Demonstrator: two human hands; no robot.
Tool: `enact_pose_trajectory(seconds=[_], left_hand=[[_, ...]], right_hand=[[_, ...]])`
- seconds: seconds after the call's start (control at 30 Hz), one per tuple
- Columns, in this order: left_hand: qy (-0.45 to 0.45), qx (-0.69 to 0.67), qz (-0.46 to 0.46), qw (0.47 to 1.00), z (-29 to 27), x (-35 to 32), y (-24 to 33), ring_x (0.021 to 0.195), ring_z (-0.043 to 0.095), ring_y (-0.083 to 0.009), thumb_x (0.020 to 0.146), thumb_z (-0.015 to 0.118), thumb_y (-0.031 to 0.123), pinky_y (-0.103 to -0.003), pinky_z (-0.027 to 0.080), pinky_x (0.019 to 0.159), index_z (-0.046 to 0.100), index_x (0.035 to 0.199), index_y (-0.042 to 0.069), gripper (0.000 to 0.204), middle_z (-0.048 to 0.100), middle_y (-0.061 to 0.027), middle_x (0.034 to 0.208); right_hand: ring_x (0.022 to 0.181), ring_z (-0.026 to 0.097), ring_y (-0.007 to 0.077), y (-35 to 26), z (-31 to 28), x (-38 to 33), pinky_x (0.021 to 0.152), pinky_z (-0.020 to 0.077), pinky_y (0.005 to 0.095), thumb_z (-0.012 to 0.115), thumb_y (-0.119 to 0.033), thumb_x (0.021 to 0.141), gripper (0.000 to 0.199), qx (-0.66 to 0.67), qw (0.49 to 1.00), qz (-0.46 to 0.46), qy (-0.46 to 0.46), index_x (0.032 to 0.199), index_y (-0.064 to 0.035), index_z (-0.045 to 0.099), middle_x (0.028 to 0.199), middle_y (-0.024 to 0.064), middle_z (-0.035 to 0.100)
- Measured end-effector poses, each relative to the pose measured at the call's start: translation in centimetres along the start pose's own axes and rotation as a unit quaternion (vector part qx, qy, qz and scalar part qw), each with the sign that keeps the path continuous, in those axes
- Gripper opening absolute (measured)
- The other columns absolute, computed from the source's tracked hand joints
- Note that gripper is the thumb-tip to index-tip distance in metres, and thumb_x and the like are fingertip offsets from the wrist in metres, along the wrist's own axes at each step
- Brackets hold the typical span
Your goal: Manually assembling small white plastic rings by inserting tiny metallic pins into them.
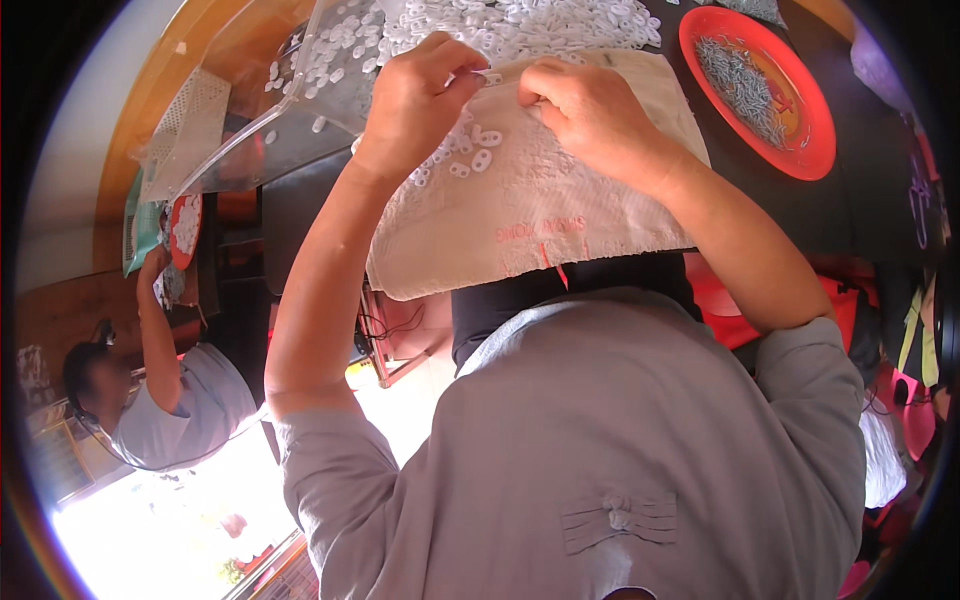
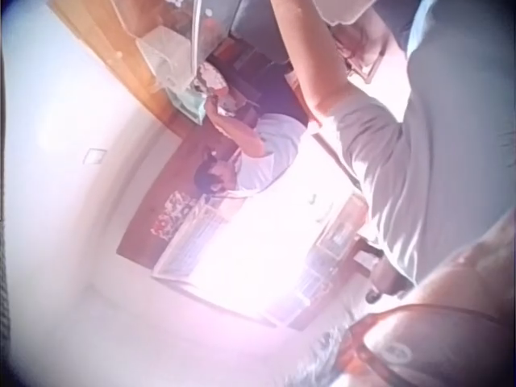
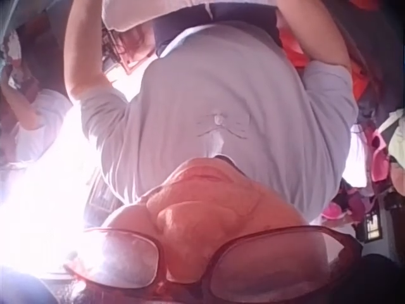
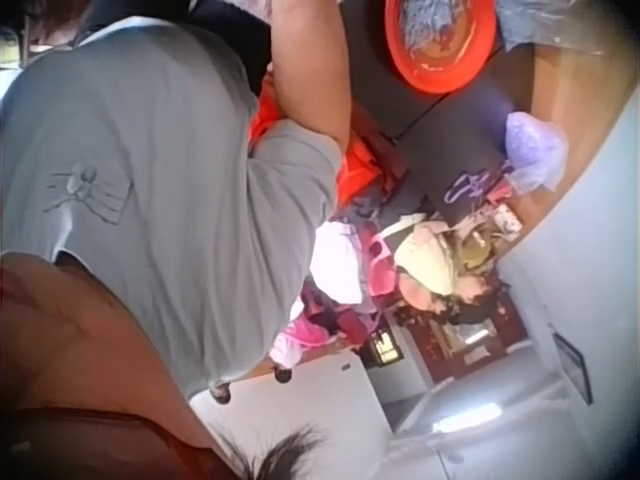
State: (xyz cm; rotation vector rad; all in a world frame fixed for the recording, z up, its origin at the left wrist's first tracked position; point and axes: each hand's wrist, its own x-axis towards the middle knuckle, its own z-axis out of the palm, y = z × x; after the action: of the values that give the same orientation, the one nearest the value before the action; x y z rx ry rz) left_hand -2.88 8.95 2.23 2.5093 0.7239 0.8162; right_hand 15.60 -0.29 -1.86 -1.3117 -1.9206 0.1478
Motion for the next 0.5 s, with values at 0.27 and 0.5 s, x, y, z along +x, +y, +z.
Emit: enact_pose_trajectory(seconds=[0.27, 0.5], left_hand=[[0.004, 0.070, 0.001, 0.998, 1.5, 0.6, -1.6, 0.068, 0.063, -0.0225, 0.077, 0.067, 0.005, -0.032, 0.049, 0.062, 0.065, 0.084, 0.004, 0.008, 0.064, -0.0080, 0.081], [-0.005, -0.056, -0.086, 0.995, -0.1, -2.9, 1.9, 0.063, 0.054, -0.0088, 0.076, 0.069, 0.000, -0.024, 0.045, 0.060, 0.065, 0.085, -0.001, 0.010, 0.062, -0.0028, 0.073]], right_hand=[[0.077, 0.061, 0.0297, -0.1, -0.5, -0.1, 0.069, 0.0465, 0.0374, 0.053, 0.000, 0.081, 0.009, 0.041, 0.999, 0.029, -0.007, 0.089, -0.0010, 0.057, 0.086, 0.0126, 0.062], [0.081, 0.056, 0.0118, -0.3, -2.3, 0.5, 0.073, 0.0447, 0.0269, 0.056, -0.003, 0.084, 0.017, 0.233, 0.961, 0.122, -0.087, 0.099, 0.0011, 0.061, 0.085, 0.0048, 0.063]])
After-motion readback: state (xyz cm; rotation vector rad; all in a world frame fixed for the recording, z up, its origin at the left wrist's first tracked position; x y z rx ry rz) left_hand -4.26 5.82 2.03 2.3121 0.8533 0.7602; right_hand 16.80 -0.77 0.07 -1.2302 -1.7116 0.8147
